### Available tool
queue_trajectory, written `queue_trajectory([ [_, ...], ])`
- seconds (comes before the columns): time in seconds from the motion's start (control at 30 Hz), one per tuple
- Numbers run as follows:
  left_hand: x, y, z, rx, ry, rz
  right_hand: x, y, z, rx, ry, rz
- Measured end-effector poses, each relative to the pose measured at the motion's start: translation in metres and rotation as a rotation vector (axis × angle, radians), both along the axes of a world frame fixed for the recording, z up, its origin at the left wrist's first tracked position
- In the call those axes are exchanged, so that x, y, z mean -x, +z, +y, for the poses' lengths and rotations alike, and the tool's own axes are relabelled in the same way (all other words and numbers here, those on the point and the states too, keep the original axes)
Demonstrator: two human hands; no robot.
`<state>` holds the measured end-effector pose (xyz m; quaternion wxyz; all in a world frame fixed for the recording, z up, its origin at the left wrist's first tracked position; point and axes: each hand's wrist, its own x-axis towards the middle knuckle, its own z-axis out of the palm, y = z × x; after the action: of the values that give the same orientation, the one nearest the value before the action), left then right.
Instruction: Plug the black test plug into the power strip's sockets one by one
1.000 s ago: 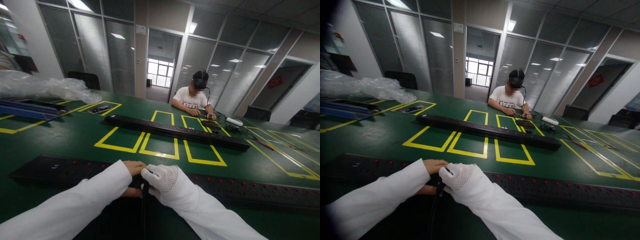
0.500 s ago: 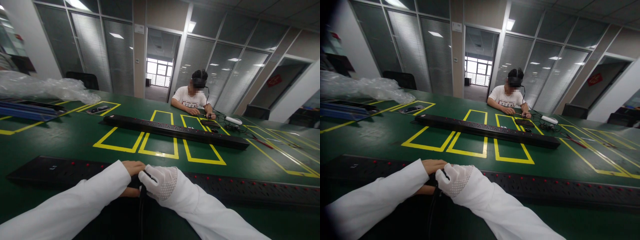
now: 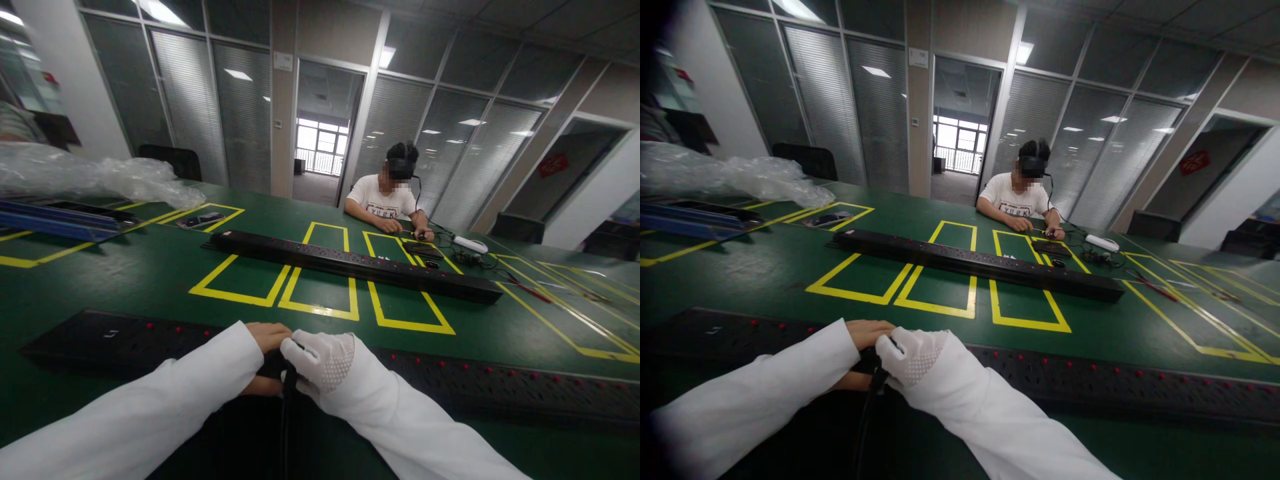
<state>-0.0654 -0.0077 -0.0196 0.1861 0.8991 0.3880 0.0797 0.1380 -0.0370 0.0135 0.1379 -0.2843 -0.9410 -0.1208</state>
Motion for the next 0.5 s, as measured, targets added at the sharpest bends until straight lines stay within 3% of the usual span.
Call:
queue_trajectory([
  [0.17, -0.003, -0.004, -0.001, -0.037, 0.06, -0.021, 0.01, -0.017, -0.002, -0.22, -0.084, 0.089],
  [0.23, -0.004, -0.005, -0.001, -0.048, 0.062, -0.022, 0.011, -0.02, 0.001, -0.18, -0.121, 0.098],
  [0.4, -0.003, 0.0, -0.001, -0.002, 0.056, 0.0, 0.003, -0.009, 0.004, 0.112, -0.047, 0.143],
  [0.5, -0.003, 0.003, -0.003, -0.002, 0.052, -0.017, 0.003, -0.007, 0.0, 0.03, -0.054, 0.092],
])
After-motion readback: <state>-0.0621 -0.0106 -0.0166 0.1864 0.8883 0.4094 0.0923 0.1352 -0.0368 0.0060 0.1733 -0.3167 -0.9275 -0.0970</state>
